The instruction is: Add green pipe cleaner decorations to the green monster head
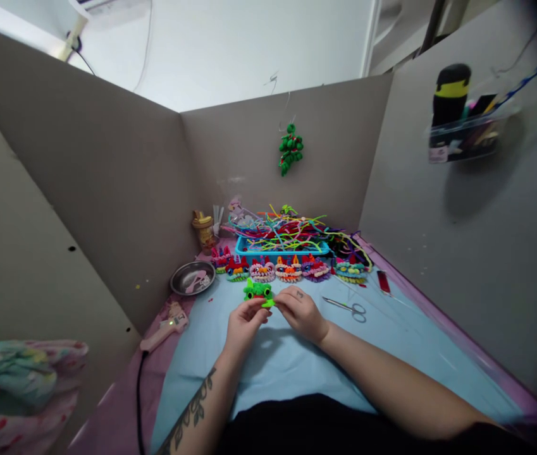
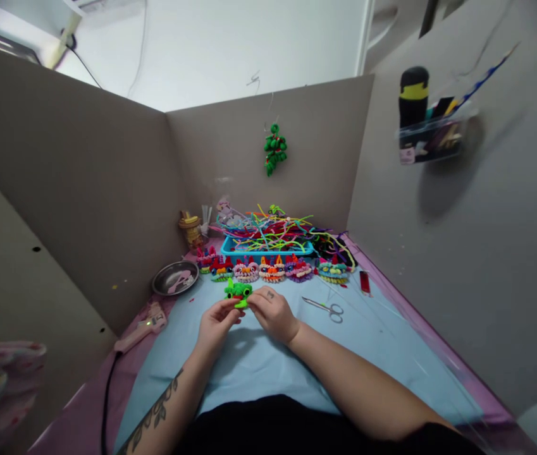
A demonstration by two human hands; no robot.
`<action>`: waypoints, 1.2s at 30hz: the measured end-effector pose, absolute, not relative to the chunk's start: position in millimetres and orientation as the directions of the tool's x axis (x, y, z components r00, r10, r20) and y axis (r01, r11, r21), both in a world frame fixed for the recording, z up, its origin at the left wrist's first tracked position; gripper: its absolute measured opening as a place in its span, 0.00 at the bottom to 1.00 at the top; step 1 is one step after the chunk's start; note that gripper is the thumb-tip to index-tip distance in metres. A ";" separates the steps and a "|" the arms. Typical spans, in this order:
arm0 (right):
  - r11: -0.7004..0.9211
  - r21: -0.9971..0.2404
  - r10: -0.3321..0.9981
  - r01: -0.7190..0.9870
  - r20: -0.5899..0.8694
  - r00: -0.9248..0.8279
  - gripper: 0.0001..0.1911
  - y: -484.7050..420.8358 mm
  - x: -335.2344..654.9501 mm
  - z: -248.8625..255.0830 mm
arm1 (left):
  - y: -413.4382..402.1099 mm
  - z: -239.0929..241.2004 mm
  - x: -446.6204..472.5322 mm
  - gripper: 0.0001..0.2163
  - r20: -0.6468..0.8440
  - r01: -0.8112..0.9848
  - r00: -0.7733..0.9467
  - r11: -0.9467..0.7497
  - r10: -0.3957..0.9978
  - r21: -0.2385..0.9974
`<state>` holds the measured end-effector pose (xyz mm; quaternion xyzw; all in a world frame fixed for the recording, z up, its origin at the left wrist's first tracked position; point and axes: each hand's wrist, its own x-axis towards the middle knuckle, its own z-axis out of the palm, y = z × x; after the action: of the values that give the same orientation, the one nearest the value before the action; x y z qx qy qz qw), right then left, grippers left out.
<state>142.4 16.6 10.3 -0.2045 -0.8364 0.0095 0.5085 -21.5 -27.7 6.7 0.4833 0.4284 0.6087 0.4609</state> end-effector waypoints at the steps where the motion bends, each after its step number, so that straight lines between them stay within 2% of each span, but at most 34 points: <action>1: 0.915 -0.229 0.356 0.332 0.846 -0.398 0.09 16.7 142.4 10.2 | -28.6 8.4 -21.3 0.14 0.187 -0.147 -0.107 -0.201 0.977 0.968; 13: 0.905 -0.278 0.385 0.322 0.856 -0.344 0.14 16.7 141.3 10.1 | -33.3 11.2 -22.6 0.11 0.243 -0.118 -0.157 -0.262 0.957 0.958; 24: 0.904 -0.307 0.402 0.299 0.849 -0.344 0.07 16.2 140.1 12.1 | -32.7 9.1 -22.6 0.11 0.269 -0.073 -0.142 -0.281 0.952 0.957; 27: 0.882 -0.376 0.457 0.283 0.828 -0.324 0.05 14.6 139.5 12.8 | -31.9 6.5 -21.7 0.11 0.292 0.006 -0.151 -0.294 0.944 0.956; 32: 0.776 -0.584 0.631 0.239 0.721 -0.286 0.01 14.0 136.8 12.9 | -30.6 5.7 -19.9 0.10 0.300 0.164 -0.143 -0.276 0.943 0.947; 36: 0.639 -0.747 0.763 0.182 0.587 -0.270 0.06 18.9 133.2 9.0 | -27.7 7.2 -21.0 0.10 0.236 0.157 -0.156 -0.212 0.959 0.965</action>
<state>133.2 18.9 9.0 -0.3173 -0.7451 0.2823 0.5143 -21.0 -27.7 7.2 0.5416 0.5151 0.5591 0.3588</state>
